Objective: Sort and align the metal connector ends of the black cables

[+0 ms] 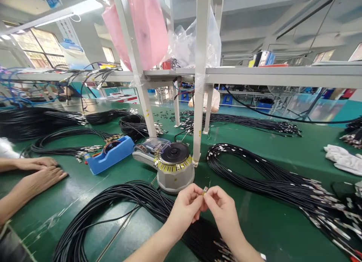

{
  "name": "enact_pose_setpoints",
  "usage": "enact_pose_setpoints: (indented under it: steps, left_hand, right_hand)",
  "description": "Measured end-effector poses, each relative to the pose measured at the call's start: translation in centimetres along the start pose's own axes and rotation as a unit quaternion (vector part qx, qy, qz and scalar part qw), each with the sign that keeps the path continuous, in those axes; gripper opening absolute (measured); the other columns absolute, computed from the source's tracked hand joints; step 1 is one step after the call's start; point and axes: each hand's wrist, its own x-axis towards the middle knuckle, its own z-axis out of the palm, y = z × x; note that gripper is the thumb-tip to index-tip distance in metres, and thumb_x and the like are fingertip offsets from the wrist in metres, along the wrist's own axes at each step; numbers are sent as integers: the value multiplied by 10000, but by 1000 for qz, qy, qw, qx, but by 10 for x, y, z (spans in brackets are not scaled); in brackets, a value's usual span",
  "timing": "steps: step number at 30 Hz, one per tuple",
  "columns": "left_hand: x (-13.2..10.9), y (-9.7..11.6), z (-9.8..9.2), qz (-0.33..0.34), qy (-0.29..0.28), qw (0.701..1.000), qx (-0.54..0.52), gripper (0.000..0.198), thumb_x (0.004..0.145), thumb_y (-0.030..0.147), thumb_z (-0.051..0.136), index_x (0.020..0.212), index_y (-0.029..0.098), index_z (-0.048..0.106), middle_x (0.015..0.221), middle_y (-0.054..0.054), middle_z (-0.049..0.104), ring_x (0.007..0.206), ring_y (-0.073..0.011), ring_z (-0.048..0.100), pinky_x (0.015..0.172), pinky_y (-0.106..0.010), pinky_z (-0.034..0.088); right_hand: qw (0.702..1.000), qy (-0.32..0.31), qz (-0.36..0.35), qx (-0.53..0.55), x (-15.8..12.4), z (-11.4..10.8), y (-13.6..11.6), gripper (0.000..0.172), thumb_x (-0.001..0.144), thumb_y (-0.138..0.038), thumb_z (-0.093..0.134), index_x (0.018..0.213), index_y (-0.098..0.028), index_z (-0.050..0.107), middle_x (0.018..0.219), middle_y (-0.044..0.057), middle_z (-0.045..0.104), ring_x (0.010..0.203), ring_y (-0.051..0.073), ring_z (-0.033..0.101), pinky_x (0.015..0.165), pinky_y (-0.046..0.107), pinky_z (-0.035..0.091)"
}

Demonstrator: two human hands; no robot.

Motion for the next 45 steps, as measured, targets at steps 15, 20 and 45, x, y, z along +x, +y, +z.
enact_pose_setpoints:
  steps: [15,20,45]
  left_hand:
    - [-3,-1,1,16,-10,1000,-8,181,757,308,562,716,164,459,513,59,476,371,-37,342,334,-152,242]
    - [-6,10,-5,71,53,995,-43,278,792,360,565,641,164,438,456,81,380,399,-34,306,384,-156,234]
    - [-5,1,3,24,29,988,-150,205,705,283,648,675,137,505,453,66,455,361,-28,317,361,-159,238]
  right_hand:
    - [1000,5,2,23,-3,1,3,221,810,-348,613,679,-183,547,617,-20,572,574,146,567,565,271,472]
    - [999,-6,31,38,-1,3,7,270,815,-394,594,663,-174,557,556,-20,569,500,135,547,523,265,441]
    - [998,32,-38,-27,2,-1,1,215,834,-367,562,709,-194,589,667,-19,556,655,139,509,632,245,418]
